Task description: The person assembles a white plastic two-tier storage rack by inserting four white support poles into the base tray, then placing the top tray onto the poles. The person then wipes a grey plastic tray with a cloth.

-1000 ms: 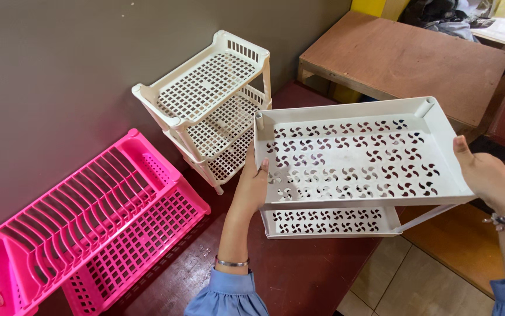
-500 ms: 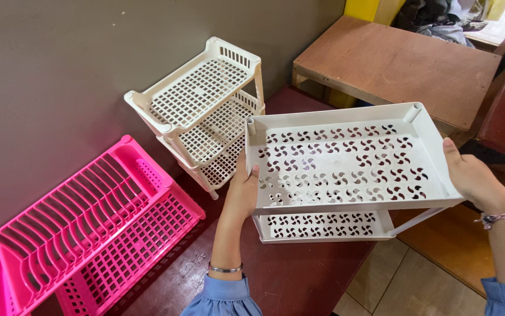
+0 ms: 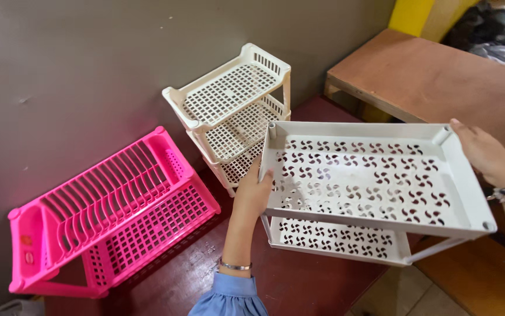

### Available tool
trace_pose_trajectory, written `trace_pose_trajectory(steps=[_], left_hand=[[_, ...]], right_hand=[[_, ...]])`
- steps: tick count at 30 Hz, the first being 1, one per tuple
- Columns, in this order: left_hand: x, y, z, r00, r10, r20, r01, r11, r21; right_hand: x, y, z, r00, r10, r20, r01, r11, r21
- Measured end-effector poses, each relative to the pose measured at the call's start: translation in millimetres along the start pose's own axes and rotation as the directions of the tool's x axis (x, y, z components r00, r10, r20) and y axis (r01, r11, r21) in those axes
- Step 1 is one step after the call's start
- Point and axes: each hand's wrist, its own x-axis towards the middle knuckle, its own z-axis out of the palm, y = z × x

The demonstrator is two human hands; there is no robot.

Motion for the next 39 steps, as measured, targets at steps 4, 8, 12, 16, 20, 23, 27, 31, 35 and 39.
trace_pose_trajectory(steps=[4,8,12,16,20,23,27,31,35,39], left_hand=[[-16.3,16.1,5.6,0.942,0.106,-0.319,0.092,0.832,0.548],[-19.0,23.1,37.2,0.695,0.513,-0.503,0.123,0.605,0.787],[-12.9,21.4,55.9,0.729,0.419,-0.541,0.225,0.600,0.768],[-14.3,27.5,51.8,0.839,0.159,-0.521,0.252,0.734,0.631],[-18.2,31.8,53.7,0.806,0.193,-0.560,0.255,0.741,0.622],[-20.8,35.1,52.4,0.805,0.152,-0.574,0.277,0.758,0.590],[-25.2,32.6,55.9,0.645,0.436,-0.628,0.040,0.801,0.598],[-23.6,27.9,62.1,0.563,0.526,-0.637,0.044,0.751,0.659],[-21.2,25.5,58.7,0.665,0.331,-0.669,0.183,0.797,0.576],[-20.4,25.7,58.0,0.775,0.041,-0.631,0.394,0.750,0.532]], right_hand=[[66.0,22.7,12.4,0.990,-0.130,-0.052,0.103,0.927,-0.360],[106.9,21.8,13.6,0.997,-0.007,0.082,0.034,0.944,-0.329],[115.5,16.4,20.9,0.978,0.055,0.203,0.009,0.953,-0.302],[109.6,11.8,23.9,0.977,0.007,0.212,0.063,0.945,-0.322],[98.4,7.1,20.9,0.982,0.038,0.184,0.030,0.935,-0.354],[89.9,0.3,19.2,0.986,-0.025,0.166,0.084,0.928,-0.362],[92.5,2.6,18.8,0.979,-0.074,0.188,0.143,0.913,-0.383],[101.9,8.0,26.1,0.971,-0.164,0.173,0.221,0.890,-0.399],[101.6,7.0,27.7,0.971,-0.156,0.179,0.211,0.912,-0.352],[97.3,-2.1,26.4,0.973,-0.119,0.198,0.186,0.914,-0.360]])
